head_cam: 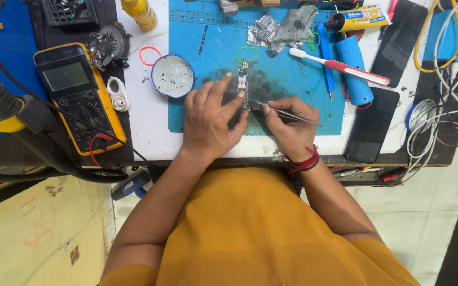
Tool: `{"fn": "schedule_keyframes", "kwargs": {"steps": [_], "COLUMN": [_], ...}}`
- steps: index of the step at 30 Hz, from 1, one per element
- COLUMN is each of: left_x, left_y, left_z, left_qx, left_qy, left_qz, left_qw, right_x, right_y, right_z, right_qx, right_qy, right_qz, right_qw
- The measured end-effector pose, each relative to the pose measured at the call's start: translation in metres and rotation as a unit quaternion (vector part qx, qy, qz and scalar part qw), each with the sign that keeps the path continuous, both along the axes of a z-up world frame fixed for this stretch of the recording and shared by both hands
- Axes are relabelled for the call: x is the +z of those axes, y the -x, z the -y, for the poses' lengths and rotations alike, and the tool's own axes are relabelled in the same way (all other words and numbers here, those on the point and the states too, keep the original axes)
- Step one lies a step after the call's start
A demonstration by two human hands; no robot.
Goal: The person uses a soldering iron and tweezers to work on a small circuit board, applying flux and cleaning the area with a toothbrush. They repeatedly solder and wipe the board while holding it steady with tweezers.
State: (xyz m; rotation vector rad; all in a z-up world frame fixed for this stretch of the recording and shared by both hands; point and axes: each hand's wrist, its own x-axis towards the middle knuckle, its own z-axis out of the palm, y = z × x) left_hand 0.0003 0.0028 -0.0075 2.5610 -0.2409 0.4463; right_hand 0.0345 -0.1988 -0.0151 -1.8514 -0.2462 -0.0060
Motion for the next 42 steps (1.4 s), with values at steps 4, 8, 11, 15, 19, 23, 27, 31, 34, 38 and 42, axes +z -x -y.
{"fn": "schedule_keyframes", "kwargs": {"steps": [4,8,11,15,19,23,27,31,34,38,42], "left_x": [0.000,0.000,0.000,0.000,0.000,0.000,0.000,0.000,0.000,0.001,0.004], "left_y": [0.000,0.000,0.000,0.000,0.000,0.001,0.001,0.000,0.000,0.002,0.010], "left_z": [0.000,0.000,0.000,0.001,0.000,0.001,0.001,0.001,0.001,-0.002,-0.004], "left_qx": [0.000,0.000,0.001,-0.001,-0.001,-0.001,0.000,-0.001,0.001,-0.034,-0.096], "left_qy": [0.001,0.000,0.000,0.002,0.003,0.003,0.002,0.004,0.000,0.011,0.032], "left_qz": [0.002,0.006,0.008,0.009,0.010,0.010,0.012,0.009,0.011,0.053,0.116], "left_qw": [1.000,1.000,1.000,1.000,1.000,1.000,1.000,1.000,1.000,0.998,0.988], "right_x": [0.000,0.001,0.000,-0.001,-0.001,0.000,0.000,-0.002,-0.006,-0.013,-0.018], "right_y": [0.000,0.000,0.000,0.000,0.000,-0.001,0.000,-0.001,0.000,0.004,0.010], "right_z": [-0.001,0.000,-0.001,0.000,0.000,-0.001,0.000,0.001,0.002,0.003,0.009], "right_qx": [-0.005,-0.006,-0.007,-0.010,-0.008,-0.003,-0.007,-0.005,-0.009,-0.001,0.090], "right_qy": [0.009,0.009,0.006,0.019,0.003,-0.001,-0.014,0.006,-0.007,-0.043,-0.131], "right_qz": [-0.010,-0.005,-0.003,0.011,0.002,0.005,-0.010,0.004,-0.004,0.003,-0.020], "right_qw": [1.000,1.000,1.000,1.000,1.000,1.000,1.000,1.000,1.000,0.999,0.987]}}
